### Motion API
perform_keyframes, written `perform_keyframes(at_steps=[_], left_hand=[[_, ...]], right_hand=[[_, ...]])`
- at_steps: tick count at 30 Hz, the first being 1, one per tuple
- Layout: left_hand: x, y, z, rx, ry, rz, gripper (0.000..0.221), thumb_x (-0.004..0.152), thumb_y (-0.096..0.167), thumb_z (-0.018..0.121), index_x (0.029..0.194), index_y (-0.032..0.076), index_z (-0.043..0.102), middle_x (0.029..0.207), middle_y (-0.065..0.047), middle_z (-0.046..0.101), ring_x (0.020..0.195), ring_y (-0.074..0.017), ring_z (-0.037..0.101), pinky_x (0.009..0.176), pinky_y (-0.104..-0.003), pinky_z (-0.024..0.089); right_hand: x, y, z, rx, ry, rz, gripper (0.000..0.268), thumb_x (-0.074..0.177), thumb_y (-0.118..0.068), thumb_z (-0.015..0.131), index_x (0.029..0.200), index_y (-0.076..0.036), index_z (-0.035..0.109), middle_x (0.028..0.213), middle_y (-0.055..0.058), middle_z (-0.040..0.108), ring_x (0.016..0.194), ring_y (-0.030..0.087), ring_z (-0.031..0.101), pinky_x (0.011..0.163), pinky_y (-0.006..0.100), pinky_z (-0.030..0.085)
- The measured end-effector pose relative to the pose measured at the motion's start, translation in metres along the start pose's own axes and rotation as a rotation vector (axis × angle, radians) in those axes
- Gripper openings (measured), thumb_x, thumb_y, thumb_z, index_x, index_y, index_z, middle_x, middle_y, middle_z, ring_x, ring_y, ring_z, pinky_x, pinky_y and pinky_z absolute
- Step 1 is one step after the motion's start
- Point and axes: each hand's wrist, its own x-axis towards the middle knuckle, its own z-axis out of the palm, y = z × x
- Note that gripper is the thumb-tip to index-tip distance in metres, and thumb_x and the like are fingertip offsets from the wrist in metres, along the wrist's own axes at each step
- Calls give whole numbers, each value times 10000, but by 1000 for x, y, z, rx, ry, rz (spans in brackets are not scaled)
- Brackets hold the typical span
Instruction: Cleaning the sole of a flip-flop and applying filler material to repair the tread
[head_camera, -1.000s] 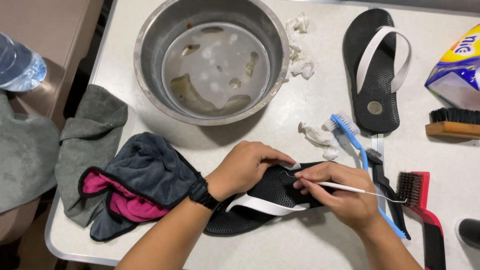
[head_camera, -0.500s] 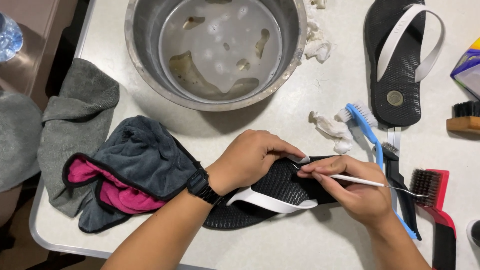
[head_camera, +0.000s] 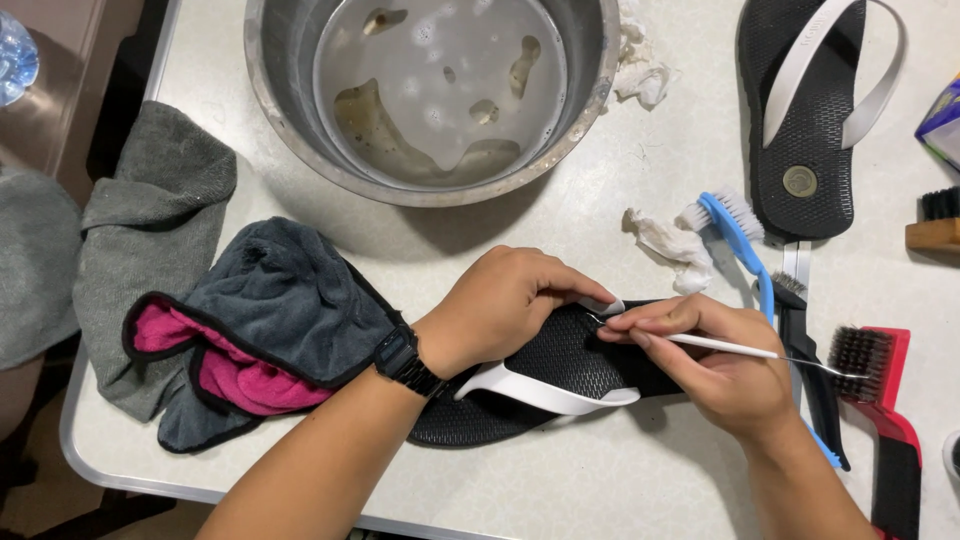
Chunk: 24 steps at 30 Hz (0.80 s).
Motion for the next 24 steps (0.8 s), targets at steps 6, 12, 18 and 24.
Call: perform_keyframes(at_steps=[6, 12, 18, 24], left_hand=[[0, 0, 1, 1, 2, 2, 413, 868, -15, 518, 1057, 215, 805, 1029, 19, 825, 973, -153, 766, 884, -298, 573], [1, -1, 0, 11, 3, 13, 423, 865, -11, 511, 1063, 223, 803, 1031, 23, 824, 971, -150, 765, 876, -296, 573], [1, -2, 1, 27, 3, 33, 386, 886, 6, 537, 1068, 221, 802, 1044, 24, 821, 968, -160, 764, 883, -306, 565], [0, -1, 0, 10, 0, 21, 370, 900, 14, 536, 1067, 210, 801, 1047, 17, 821, 989, -151, 772, 898, -297, 574]], right_hand=[[2, -1, 0, -27, -9, -5, 114, 903, 61, 639, 820, 13, 576, 978, 240, 765, 915, 318, 833, 868, 360, 721], [2, 1, -1, -41, -2, -2, 124, 907, 50, 643, 817, 1, 573, 962, 225, 762, 908, 303, 829, 860, 350, 716], [-1, 2, 1, 5, 30, -9, 75, 901, 74, 632, 849, 43, 588, 1002, 288, 743, 907, 354, 826, 886, 393, 715], [-1, 3, 1, 35, 29, -2, 74, 896, 86, 635, 853, 50, 588, 995, 292, 741, 901, 348, 825, 885, 390, 723]])
